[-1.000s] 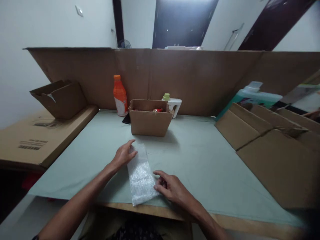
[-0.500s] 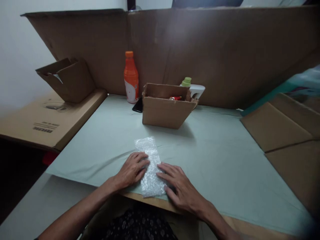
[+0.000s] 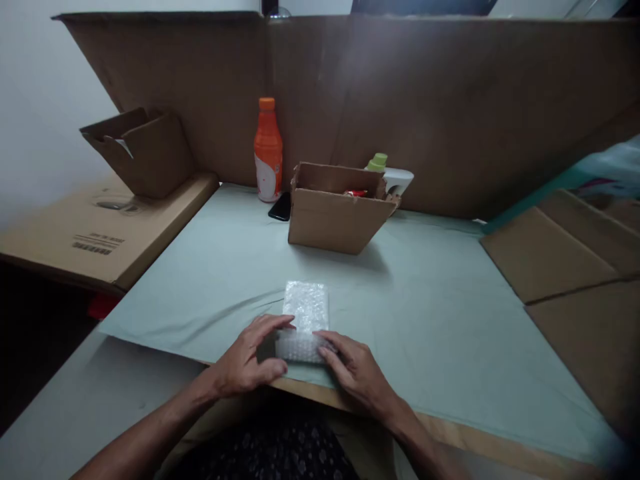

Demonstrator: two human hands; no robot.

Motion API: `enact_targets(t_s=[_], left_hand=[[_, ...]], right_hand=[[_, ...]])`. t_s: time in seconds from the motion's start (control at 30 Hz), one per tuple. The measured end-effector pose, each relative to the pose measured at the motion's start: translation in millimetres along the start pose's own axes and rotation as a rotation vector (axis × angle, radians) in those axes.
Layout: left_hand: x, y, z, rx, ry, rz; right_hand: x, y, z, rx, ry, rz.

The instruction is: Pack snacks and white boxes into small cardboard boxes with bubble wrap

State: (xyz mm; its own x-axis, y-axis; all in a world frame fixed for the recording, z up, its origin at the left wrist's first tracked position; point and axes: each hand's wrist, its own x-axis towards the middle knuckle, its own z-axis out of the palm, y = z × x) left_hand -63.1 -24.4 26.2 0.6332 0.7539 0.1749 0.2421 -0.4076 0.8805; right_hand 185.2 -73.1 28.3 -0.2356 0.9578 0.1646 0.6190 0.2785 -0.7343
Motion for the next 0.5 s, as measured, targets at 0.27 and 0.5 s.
enact_targets(t_s=[0.27, 0.5], left_hand=[[10.5, -10.2, 36.2, 0.266, 0.211, -0.280], [17.1, -17.0, 35.7, 0.421, 0.218, -0.153]], right_hand=[[-0.3, 3.6, 4.8, -0.161, 0.208, -0.010], [-11.9, -5.9, 3.9, -0.447, 0.070, -0.346]])
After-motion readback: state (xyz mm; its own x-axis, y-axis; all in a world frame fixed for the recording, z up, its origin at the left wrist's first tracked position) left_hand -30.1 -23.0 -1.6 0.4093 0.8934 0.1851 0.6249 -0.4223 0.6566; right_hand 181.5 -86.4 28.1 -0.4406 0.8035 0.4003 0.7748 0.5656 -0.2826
